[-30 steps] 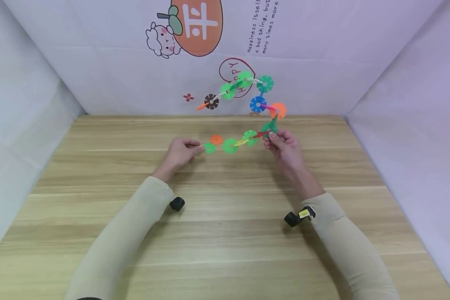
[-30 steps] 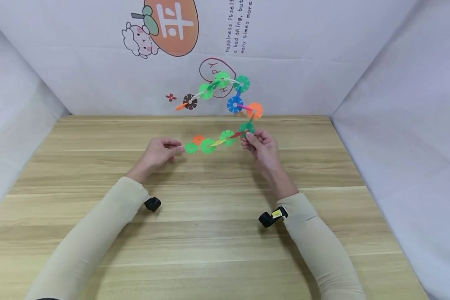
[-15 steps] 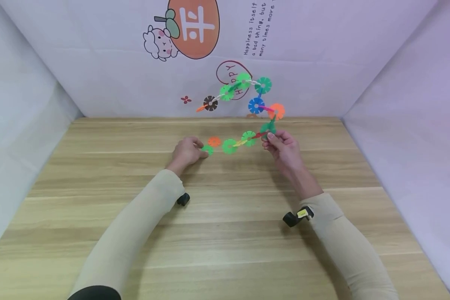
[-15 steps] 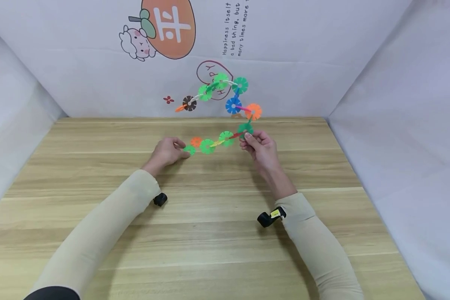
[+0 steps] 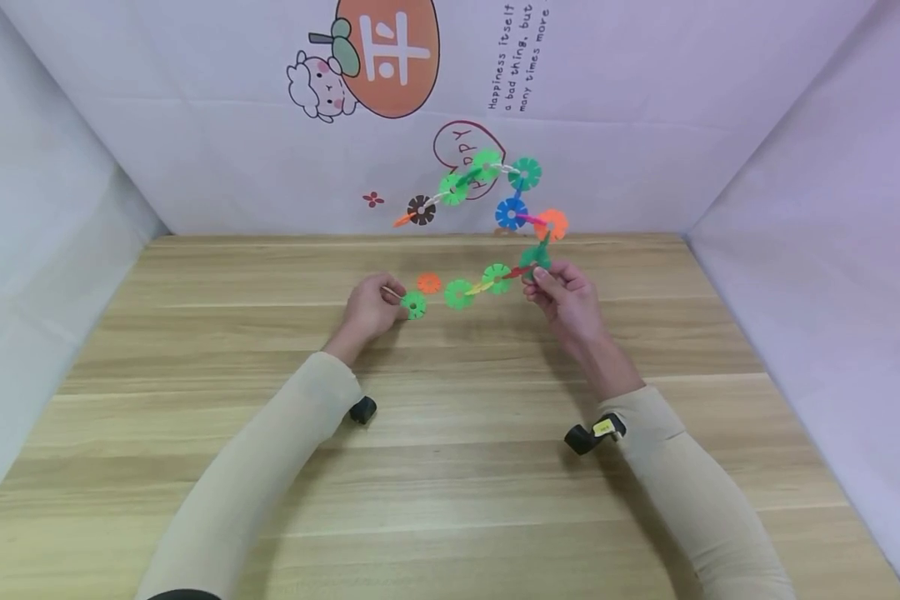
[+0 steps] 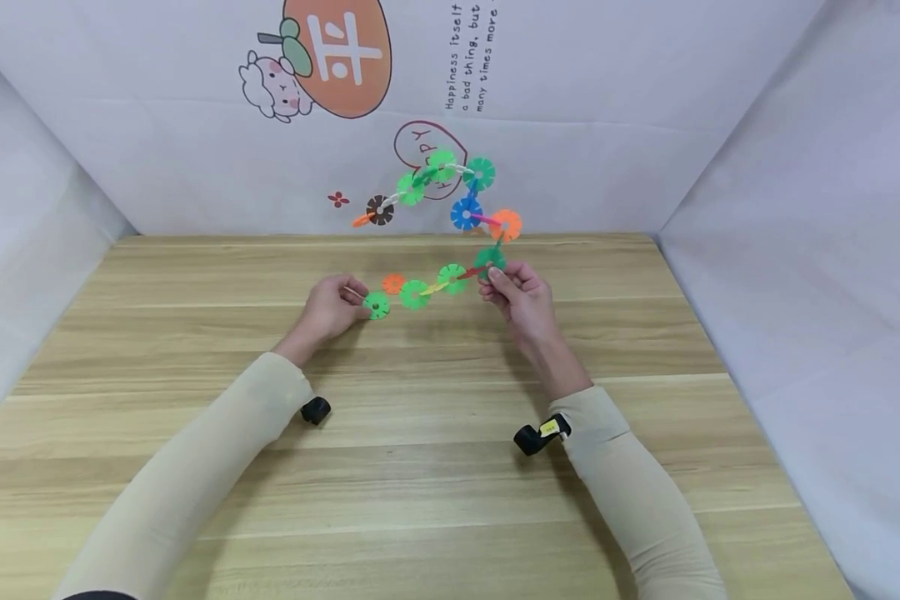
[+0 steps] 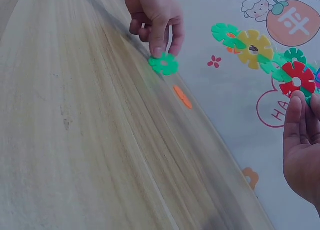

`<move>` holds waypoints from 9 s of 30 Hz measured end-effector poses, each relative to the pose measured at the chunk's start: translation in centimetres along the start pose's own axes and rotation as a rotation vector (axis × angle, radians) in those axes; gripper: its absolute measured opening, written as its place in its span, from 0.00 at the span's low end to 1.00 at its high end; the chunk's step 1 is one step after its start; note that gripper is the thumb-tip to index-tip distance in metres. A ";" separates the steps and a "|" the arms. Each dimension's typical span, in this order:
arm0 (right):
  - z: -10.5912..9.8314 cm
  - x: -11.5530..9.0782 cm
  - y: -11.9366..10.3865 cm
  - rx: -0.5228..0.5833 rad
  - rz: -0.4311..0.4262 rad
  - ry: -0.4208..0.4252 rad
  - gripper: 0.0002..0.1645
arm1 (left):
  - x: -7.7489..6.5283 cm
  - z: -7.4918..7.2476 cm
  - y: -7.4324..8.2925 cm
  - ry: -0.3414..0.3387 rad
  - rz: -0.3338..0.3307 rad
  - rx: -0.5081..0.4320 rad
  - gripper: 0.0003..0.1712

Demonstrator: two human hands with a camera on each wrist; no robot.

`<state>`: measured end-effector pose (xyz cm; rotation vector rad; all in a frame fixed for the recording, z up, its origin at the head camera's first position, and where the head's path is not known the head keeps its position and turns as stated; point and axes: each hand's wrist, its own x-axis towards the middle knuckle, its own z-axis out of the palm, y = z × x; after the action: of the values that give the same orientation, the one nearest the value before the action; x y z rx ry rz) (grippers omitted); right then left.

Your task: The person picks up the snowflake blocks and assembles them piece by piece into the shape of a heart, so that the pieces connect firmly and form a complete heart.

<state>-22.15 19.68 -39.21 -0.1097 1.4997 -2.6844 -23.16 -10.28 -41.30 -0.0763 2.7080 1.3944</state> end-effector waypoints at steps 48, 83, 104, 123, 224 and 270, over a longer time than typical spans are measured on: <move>1.7 -0.3 0.7 0.023 0.096 0.001 0.09 | -6.2 -0.4 0.9 0.275 0.971 0.054 0.07; 0.6 0.2 -0.2 -0.065 0.146 -0.052 0.06 | -7.1 1.2 2.1 0.277 1.028 0.048 0.10; 5.4 -3.3 3.2 -0.326 0.232 -0.125 0.09 | -7.4 1.6 2.5 0.364 1.026 -0.021 0.09; 4.8 -3.0 1.4 -0.222 -0.006 -0.038 0.12 | -6.6 0.3 2.8 0.183 0.568 0.101 0.17; 3.1 -1.6 2.8 -0.190 -0.152 -0.056 0.10 | -6.2 3.8 4.2 0.062 0.309 -0.579 0.05; 4.5 -3.2 1.5 -0.498 -0.107 -0.264 0.05 | -3.6 0.6 0.9 0.056 0.018 -0.593 0.23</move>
<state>-18.47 15.40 -38.27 -0.5559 2.0698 -2.1873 -19.66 -9.23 -40.53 -0.1330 2.2381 2.1738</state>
